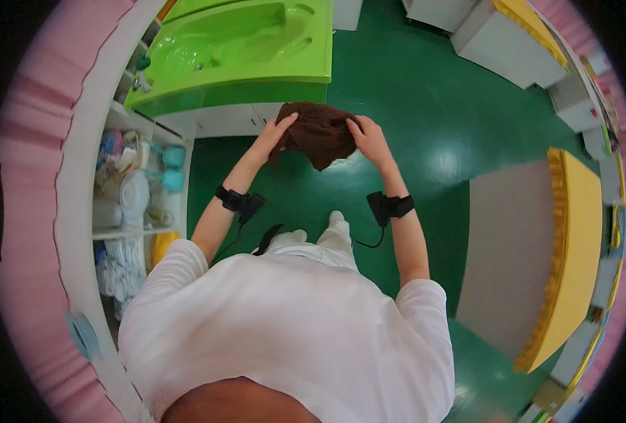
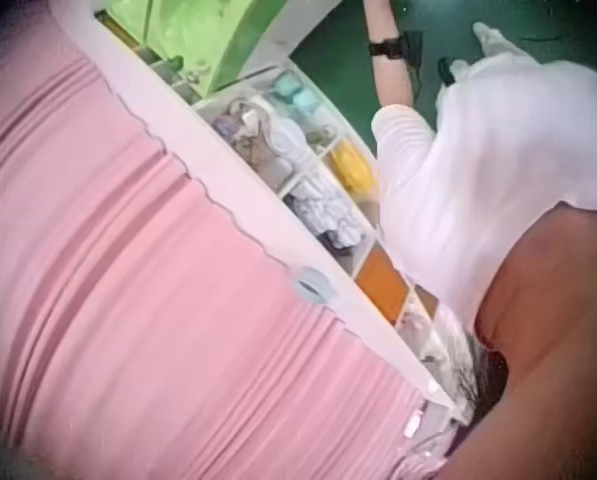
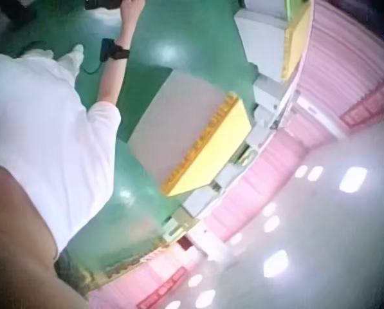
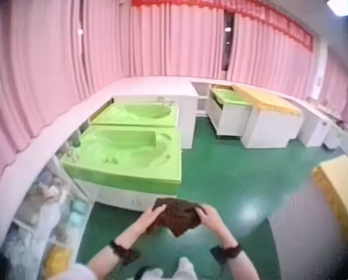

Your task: Wiping and cleaning a sink and a cabinet using a cloth.

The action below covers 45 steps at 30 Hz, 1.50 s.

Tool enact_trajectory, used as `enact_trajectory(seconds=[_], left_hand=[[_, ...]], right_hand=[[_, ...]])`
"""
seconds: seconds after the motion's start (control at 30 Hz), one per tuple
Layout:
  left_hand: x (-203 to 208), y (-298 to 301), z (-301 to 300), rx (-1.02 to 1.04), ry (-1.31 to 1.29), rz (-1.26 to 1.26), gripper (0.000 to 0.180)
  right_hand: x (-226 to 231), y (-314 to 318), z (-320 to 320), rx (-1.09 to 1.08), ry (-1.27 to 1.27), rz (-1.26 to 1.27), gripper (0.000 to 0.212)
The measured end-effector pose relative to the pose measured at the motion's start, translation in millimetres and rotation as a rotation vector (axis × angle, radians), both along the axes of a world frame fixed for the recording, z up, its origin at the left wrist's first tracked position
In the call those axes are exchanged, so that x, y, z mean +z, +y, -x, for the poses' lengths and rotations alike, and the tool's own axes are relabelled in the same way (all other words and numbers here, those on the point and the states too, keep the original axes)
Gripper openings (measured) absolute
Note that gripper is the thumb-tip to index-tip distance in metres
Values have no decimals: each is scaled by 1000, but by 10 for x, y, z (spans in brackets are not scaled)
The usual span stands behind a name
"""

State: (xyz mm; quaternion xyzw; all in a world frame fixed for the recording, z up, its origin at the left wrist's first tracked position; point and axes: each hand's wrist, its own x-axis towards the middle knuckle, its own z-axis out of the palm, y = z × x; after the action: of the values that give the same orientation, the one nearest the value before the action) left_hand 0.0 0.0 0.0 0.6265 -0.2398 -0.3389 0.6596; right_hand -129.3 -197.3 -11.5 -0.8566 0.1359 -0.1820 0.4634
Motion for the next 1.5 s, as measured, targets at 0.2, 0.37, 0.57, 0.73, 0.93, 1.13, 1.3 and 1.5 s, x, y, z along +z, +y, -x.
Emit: enact_trajectory(seconds=[0.2, 0.37, 0.57, 0.73, 0.93, 1.13, 1.3, 1.5], left_hand=[[-314, 100, -254, -83, -6, -228, 48], [-755, 112, -470, -14, 479, -118, 45], [-1663, -119, -950, 37, 407, -191, 48], [-2603, -412, -1142, 99, 440, 121, 48], [-3357, -1015, -1326, -70, 229, 201, 45], [-3694, -1423, -1628, -15, 78, 486, 34], [-4064, -1245, -2237, 201, -555, 574, 34], [-4348, -683, -2693, 535, -1061, 368, 33]], right_hand=[[-108, -138, -445, 0, 357, -48, 41], [-859, -328, -712, 192, 446, -244, 44], [-1959, 34, -1014, -324, -61, -436, 36], [-2355, 434, -1394, -436, -231, -950, 47], [-3308, 180, -2034, -478, -477, -242, 78], [-3604, -392, -2566, -601, -946, 188, 69], [-3487, -708, -2759, -744, -1084, 782, 53], [-3648, -649, -2875, -790, -988, 1258, 54]])
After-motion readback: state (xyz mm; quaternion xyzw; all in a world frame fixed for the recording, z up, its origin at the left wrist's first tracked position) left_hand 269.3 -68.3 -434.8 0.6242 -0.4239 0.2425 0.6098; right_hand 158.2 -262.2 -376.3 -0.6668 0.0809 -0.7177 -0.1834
